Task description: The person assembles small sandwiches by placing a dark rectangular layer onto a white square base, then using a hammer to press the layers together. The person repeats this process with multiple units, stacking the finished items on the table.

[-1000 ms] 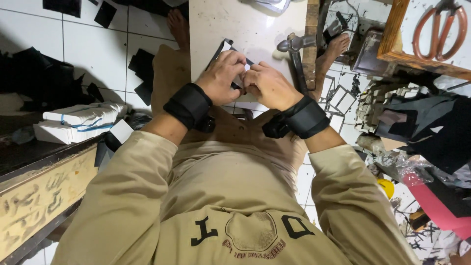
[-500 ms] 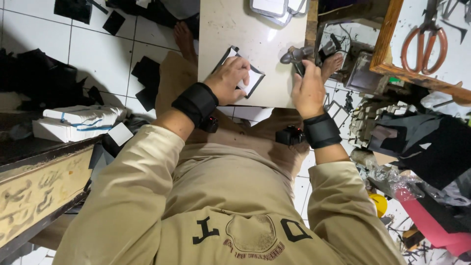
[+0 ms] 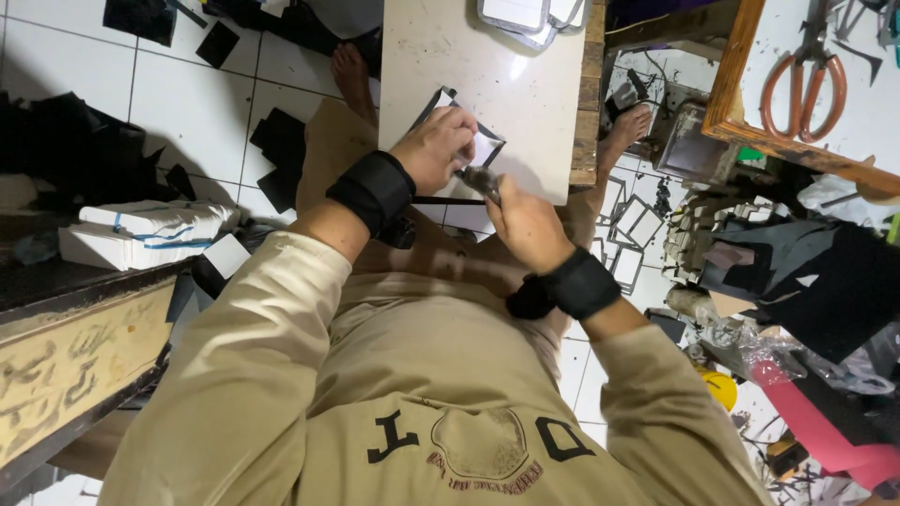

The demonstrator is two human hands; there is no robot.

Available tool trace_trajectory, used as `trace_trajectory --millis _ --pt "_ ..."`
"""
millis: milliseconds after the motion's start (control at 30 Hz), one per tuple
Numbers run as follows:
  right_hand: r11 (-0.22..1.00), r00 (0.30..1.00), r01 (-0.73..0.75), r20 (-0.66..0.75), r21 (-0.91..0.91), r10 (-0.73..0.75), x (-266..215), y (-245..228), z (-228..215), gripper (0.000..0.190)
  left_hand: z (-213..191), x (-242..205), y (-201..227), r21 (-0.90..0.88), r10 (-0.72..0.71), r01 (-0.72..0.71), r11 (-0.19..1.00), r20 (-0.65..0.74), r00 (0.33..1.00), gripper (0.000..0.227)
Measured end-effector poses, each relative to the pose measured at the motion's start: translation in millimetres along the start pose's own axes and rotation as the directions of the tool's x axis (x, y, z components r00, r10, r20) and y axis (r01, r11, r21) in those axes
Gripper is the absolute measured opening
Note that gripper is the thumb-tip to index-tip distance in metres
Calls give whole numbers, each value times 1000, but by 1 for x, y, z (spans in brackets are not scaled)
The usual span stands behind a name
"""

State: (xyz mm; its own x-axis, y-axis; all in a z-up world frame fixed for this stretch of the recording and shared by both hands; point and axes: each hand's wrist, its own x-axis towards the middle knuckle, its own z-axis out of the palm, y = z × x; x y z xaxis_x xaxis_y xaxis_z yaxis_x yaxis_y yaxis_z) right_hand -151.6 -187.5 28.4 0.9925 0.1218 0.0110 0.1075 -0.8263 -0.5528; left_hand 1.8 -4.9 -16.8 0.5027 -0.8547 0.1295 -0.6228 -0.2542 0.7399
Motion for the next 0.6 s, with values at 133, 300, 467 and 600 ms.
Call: trace_trajectory --millis 133,300,467,600 --pt "998 998 31 62 -61 -27 6 -6 -17 25 -7 1 7 11 -15 15 1000 11 1000 21" --pt "998 999 37 -8 -43 -37 -2 2 0 26 0 -3 3 -56 8 -9 998 -23 1000 21" --pt "997 1000 20 12 -71 -19 -1 5 1 28 -7 1 8 -3 24 -24 1000 -10 1000 22" --pt "999 999 5 38 -36 -4 0 14 5 26 -8 -1 12 55 79 -77 996 -43 996 20"
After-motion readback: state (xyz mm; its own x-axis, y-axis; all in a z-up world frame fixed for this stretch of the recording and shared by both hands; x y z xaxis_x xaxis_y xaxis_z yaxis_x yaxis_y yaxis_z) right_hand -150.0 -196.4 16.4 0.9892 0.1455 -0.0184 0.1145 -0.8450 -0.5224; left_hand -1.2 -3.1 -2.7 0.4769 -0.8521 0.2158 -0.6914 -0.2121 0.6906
